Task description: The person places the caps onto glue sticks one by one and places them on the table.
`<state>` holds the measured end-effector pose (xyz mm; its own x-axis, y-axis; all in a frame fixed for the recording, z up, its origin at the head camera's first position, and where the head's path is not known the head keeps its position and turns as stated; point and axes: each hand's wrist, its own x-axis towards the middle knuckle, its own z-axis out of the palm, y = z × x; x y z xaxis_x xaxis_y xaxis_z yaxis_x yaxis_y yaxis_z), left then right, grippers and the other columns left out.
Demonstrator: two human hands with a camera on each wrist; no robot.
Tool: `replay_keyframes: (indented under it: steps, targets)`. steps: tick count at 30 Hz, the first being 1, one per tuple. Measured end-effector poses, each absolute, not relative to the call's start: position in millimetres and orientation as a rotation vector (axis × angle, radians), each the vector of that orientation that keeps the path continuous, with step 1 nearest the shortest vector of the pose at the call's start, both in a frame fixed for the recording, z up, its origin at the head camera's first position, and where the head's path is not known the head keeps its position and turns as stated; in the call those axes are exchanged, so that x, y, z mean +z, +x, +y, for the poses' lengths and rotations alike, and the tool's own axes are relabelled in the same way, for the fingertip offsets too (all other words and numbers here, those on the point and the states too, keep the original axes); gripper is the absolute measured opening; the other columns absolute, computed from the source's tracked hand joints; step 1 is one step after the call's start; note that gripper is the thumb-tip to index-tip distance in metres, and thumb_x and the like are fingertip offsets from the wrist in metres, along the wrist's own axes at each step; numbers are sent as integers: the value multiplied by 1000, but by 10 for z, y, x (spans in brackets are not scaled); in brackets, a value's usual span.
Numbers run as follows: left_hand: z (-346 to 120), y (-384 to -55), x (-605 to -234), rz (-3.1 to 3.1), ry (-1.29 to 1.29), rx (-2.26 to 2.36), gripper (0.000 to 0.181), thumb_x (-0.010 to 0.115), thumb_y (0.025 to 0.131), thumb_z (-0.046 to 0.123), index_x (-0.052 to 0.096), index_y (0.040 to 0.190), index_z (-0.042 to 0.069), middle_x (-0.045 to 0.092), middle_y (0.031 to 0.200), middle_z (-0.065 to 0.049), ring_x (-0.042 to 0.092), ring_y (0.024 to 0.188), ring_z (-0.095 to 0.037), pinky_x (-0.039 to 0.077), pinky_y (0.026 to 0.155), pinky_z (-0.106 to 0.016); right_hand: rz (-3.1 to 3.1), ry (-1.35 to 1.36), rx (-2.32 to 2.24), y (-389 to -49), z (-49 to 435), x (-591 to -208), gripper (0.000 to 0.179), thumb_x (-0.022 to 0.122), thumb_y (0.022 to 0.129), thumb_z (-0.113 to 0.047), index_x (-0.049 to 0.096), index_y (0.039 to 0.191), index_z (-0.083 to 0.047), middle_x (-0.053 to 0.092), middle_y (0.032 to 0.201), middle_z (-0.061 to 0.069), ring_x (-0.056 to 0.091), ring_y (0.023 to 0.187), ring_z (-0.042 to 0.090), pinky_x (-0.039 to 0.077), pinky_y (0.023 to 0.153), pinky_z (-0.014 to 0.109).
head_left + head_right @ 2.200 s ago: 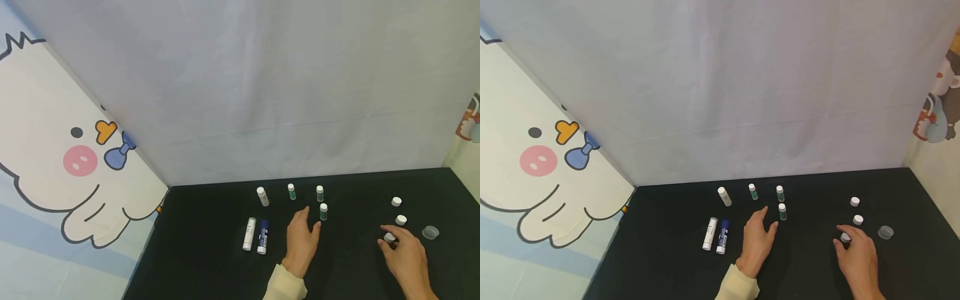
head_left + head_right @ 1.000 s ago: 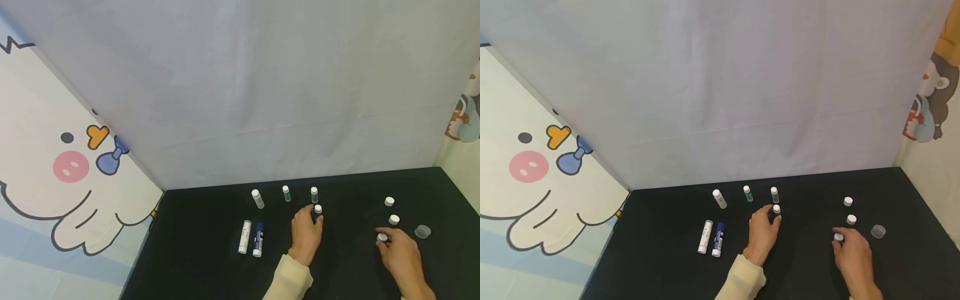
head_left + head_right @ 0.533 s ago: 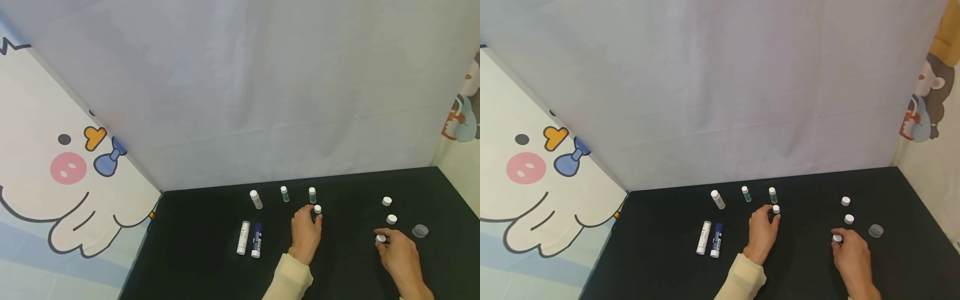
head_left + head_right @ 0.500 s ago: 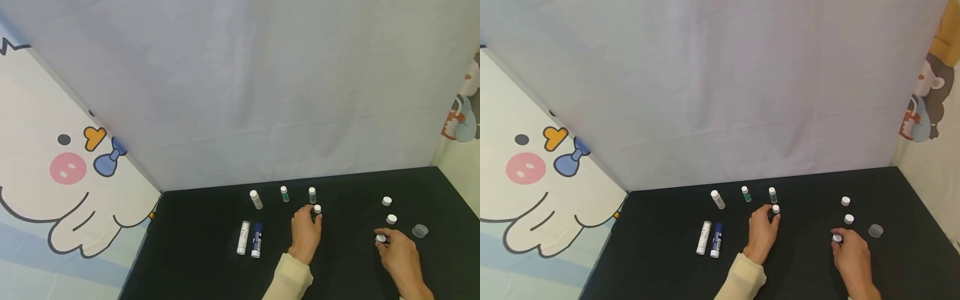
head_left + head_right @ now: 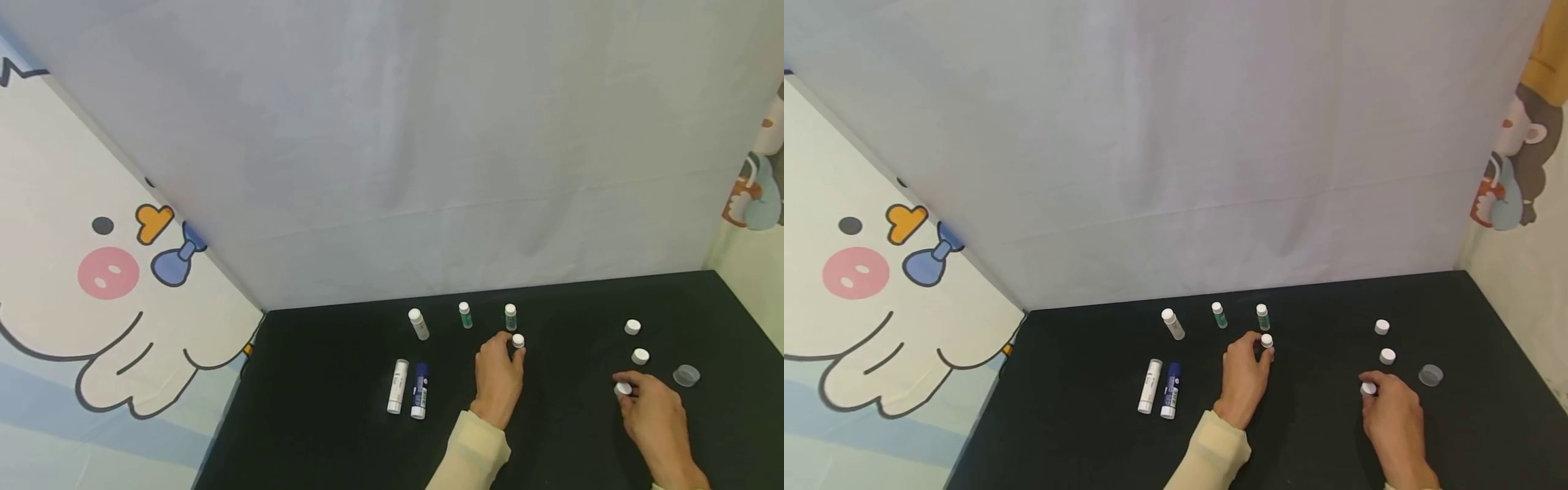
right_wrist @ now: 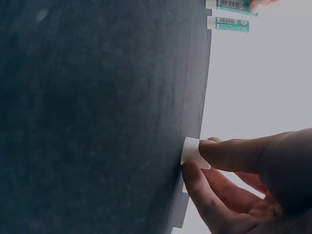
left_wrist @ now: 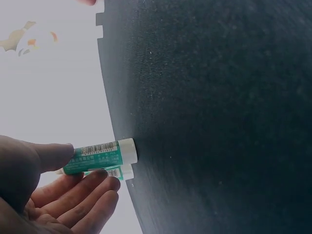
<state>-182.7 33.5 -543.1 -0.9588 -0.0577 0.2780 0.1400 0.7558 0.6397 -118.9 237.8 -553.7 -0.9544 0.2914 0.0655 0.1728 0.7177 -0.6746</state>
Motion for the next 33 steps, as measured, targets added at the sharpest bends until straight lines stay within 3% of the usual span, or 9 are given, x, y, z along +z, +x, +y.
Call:
replay_keyframes:
  steps: [8,18,26,33]
  targets:
    - [307,-1775,-5420,-2698,-43,-1005,19,85,89,9,76,106,6,80,98,-10,76,82,-19,57,67,-31,-2755,-437,1089,-1199,2381,-5527,17,69,88,8,74,103,4,75,97,27,70,90,50,47,71,62]
    - [249,-1712,-5418,-2700,-11,-1044,19,84,89,8,76,106,7,79,91,-5,64,68,-6,52,62,-27,-2735,-479,1121,-1205,2310,-5468,16,70,92,5,74,107,4,76,98,27,71,92,49,46,74,61]
    - [199,-1627,-5425,-2652,-55,-1067,19,84,88,5,76,106,6,79,98,-6,66,75,-6,53,66,-24,-2710,-479,1144,-1221,2236,-5419,18,73,93,2,72,111,7,75,101,30,71,97,49,47,78,62]
    - [168,-1561,-5422,-2632,-86,-1034,19,84,89,7,76,106,6,79,102,-8,75,89,-15,58,74,-28,-2679,-418,1156,-1220,2162,-5385,17,75,92,2,74,109,6,76,101,29,73,95,47,50,73,57]
